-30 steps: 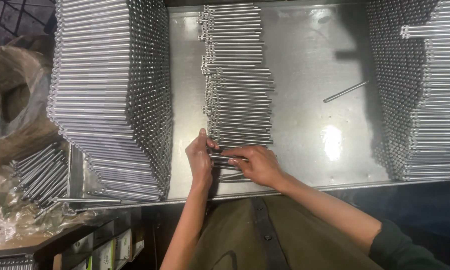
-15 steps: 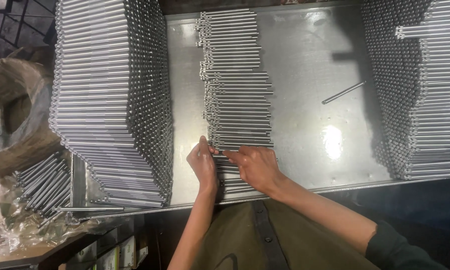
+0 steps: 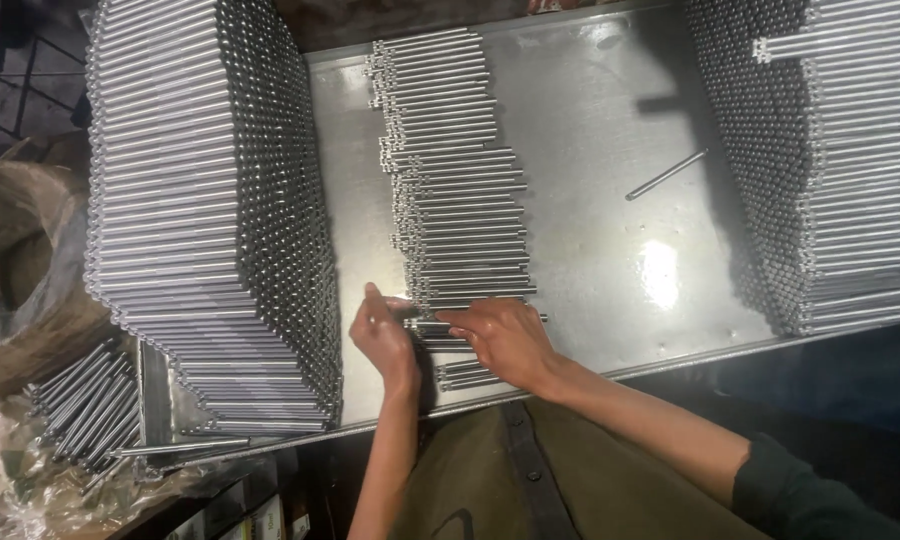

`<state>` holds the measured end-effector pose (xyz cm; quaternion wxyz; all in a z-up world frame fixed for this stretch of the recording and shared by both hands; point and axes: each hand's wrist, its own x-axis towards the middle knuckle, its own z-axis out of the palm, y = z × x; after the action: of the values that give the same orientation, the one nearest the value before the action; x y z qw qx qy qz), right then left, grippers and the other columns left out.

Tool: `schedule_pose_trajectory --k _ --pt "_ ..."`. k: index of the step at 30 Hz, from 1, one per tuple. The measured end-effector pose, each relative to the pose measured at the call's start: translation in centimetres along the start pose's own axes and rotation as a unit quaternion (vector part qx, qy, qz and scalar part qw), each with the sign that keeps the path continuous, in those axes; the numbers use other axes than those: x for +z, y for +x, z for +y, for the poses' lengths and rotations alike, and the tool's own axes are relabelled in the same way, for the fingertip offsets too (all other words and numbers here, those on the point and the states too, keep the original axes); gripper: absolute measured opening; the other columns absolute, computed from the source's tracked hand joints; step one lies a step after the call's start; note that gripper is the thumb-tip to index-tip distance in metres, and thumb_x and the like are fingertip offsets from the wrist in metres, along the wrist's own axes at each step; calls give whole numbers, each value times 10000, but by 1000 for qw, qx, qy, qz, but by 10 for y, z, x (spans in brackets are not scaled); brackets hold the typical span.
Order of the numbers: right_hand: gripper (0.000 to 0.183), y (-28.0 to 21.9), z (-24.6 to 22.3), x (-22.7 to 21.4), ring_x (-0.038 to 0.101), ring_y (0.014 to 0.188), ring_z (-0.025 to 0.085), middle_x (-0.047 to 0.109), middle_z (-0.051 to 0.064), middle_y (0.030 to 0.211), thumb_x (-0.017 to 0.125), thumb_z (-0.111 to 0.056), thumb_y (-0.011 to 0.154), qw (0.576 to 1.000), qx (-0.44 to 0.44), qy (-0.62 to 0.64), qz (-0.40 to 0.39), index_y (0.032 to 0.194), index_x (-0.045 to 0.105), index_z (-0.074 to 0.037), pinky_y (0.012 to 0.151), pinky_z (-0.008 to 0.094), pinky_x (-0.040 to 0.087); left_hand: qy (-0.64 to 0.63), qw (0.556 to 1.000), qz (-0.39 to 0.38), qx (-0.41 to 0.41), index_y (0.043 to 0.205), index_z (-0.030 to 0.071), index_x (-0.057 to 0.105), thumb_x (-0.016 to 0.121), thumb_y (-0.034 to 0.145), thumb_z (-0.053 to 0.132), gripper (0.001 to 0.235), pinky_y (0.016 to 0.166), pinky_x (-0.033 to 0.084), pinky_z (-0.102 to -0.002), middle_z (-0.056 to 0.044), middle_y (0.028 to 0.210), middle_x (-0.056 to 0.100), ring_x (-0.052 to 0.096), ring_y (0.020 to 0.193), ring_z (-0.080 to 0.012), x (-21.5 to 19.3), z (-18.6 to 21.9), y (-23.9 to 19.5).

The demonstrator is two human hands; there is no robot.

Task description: Organizing and stacking thin metal rods into neat rows on a metal tray.

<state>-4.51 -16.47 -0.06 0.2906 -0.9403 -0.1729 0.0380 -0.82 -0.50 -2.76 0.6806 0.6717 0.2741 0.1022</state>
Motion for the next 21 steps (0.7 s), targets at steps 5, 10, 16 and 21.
schedule_pose_trajectory --k 5,10,16,21 --pt "301 -14 36 27 430 1305 379 533 142 1335 664 -207 953 978 -97 -152 108 1250 715 -192 1047 600 391 9 1000 -23 -10 615 80 627 566 1069 321 518 692 489 -273 -85 589 656 645 598 -173 -12 18 -2" --pt "596 -9 104 -14 423 1379 354 422 137 1543 704 -94 991 972 -81 -128 181 1529 480 -221 1133 529 363 9 995 -42 -89 722 88 641 540 1026 426 465 793 540 -368 -97 687 700 669 648 -217 -11 19 -3" --pt "888 -15 280 -104 395 1444 390 434 199 1559 559 190 649 946 51 -265 178 1499 497 -59 1193 491 365 -38 993 -52 -100 678 75 614 571 1073 357 487 842 555 -346 -87 692 671 696 760 -224 -10 -4 0" --pt "522 -27 364 -127 414 1481 401 558 102 1425 525 96 909 960 128 -240 61 1382 536 -124 965 524 538 24 992 -64 -109 686 51 615 550 1089 373 519 664 461 -352 -111 721 690 595 652 -212 0 7 -3"
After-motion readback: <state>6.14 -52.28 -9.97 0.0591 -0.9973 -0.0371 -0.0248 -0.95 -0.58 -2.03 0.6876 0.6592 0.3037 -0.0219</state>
